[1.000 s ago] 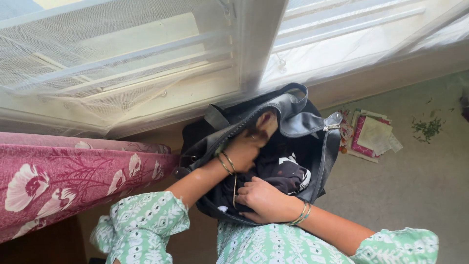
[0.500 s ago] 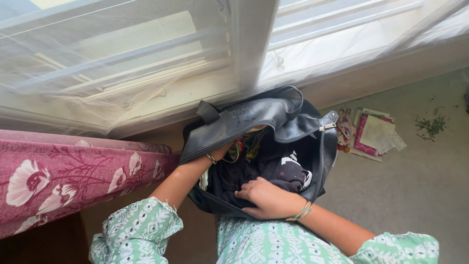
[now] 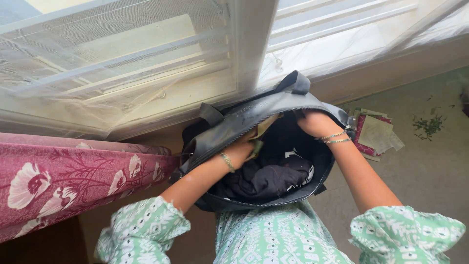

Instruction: The person picks up a black bag from the floor, opens it, and rearranges several items of clothing and other objects inside it before closing the zipper.

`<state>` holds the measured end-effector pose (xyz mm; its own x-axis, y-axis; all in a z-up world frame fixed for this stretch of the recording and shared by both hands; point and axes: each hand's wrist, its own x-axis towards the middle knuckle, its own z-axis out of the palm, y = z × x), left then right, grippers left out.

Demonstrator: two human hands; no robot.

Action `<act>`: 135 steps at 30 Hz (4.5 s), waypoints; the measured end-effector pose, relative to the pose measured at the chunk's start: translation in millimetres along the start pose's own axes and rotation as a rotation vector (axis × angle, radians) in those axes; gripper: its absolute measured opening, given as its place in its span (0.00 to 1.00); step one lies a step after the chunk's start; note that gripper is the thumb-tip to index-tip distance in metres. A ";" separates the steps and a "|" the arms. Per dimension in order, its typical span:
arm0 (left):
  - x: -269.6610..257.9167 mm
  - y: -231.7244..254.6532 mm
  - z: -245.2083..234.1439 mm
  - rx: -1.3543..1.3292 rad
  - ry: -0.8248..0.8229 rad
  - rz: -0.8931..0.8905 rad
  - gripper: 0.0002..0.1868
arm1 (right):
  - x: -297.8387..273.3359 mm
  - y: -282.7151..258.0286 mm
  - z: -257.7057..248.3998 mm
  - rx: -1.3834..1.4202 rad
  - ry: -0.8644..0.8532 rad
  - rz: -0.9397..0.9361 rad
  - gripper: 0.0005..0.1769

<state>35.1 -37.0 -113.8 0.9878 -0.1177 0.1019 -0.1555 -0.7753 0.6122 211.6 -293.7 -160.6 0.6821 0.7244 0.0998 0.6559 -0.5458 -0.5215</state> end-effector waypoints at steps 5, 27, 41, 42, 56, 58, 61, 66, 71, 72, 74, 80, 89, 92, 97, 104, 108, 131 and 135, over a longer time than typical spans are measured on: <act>52.1 13.3 112.9 0.152 -0.297 0.248 0.14 | 10.4 15.9 3.6 -0.111 -0.137 -0.048 0.23; 25.3 -4.8 189.7 0.264 -0.456 0.586 0.11 | 16.1 -24.8 -78.4 0.123 -0.289 0.121 0.24; -22.2 20.2 161.6 0.345 -0.012 0.755 0.18 | 17.7 -5.3 -54.1 0.180 -0.272 0.235 0.28; -19.6 20.8 159.7 0.333 -0.018 0.751 0.18 | 19.0 1.5 -39.9 0.079 -0.293 0.157 0.25; -4.7 23.3 136.8 0.275 -0.055 0.679 0.11 | 59.6 35.3 91.7 -0.470 -0.284 0.149 0.23; 15.6 16.0 114.0 0.270 -0.055 0.636 0.08 | 54.6 38.3 91.1 -0.460 -0.254 0.162 0.23; 69.7 -3.5 77.4 0.027 0.023 0.338 0.09 | 25.5 33.4 91.1 -0.446 -0.231 0.145 0.23; 77.2 -39.7 -0.8 0.579 0.157 0.530 0.20 | -50.6 -9.0 99.7 -0.146 -0.203 -0.130 0.24; 75.3 -25.7 -34.4 0.712 0.347 0.634 0.13 | -89.2 -30.4 89.5 -0.256 -0.453 -0.225 0.21; 74.7 -21.4 -40.1 0.685 0.398 0.622 0.14 | -89.5 -30.7 88.9 -0.249 -0.419 -0.278 0.20; 73.7 -13.7 -51.0 0.688 0.514 0.540 0.14 | -89.2 -30.5 89.3 -0.235 -0.429 -0.268 0.20; 54.3 -16.8 -81.2 0.612 0.523 0.052 0.11 | -88.4 -24.0 93.0 -0.171 -0.472 -0.181 0.20; -9.2 11.6 -106.2 0.496 0.633 0.177 0.03 | -67.0 -10.7 54.9 -0.327 -0.236 -0.031 0.26; -26.6 10.0 -113.3 0.516 0.602 0.142 0.05 | -43.8 -22.1 64.4 -0.383 -0.264 0.017 0.27; -28.6 -11.2 -118.2 0.507 0.612 0.127 0.08 | -10.0 -125.8 34.4 0.113 -0.197 -0.154 0.31; -53.6 -2.1 -107.0 0.364 0.590 -0.042 0.15 | 44.4 -256.0 98.3 -0.434 -0.877 -0.543 0.26; -110.0 27.8 -74.9 0.416 0.681 -0.315 0.14 | 43.2 -241.5 145.1 -0.291 -0.737 -0.518 0.17; -179.4 36.0 -27.7 0.073 0.716 -0.792 0.33 | 5.5 -166.3 44.8 -0.748 -0.621 -0.668 0.21; -182.0 48.8 -36.2 0.044 0.657 -0.797 0.36 | 0.9 -205.1 51.3 -0.679 -0.886 -0.660 0.25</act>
<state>-152.5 -30.9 -74.1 0.6028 0.7922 0.0957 0.5562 -0.5031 0.6614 61.1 -159.5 -97.0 -0.1048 0.8247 -0.5557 0.9940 0.1048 -0.0318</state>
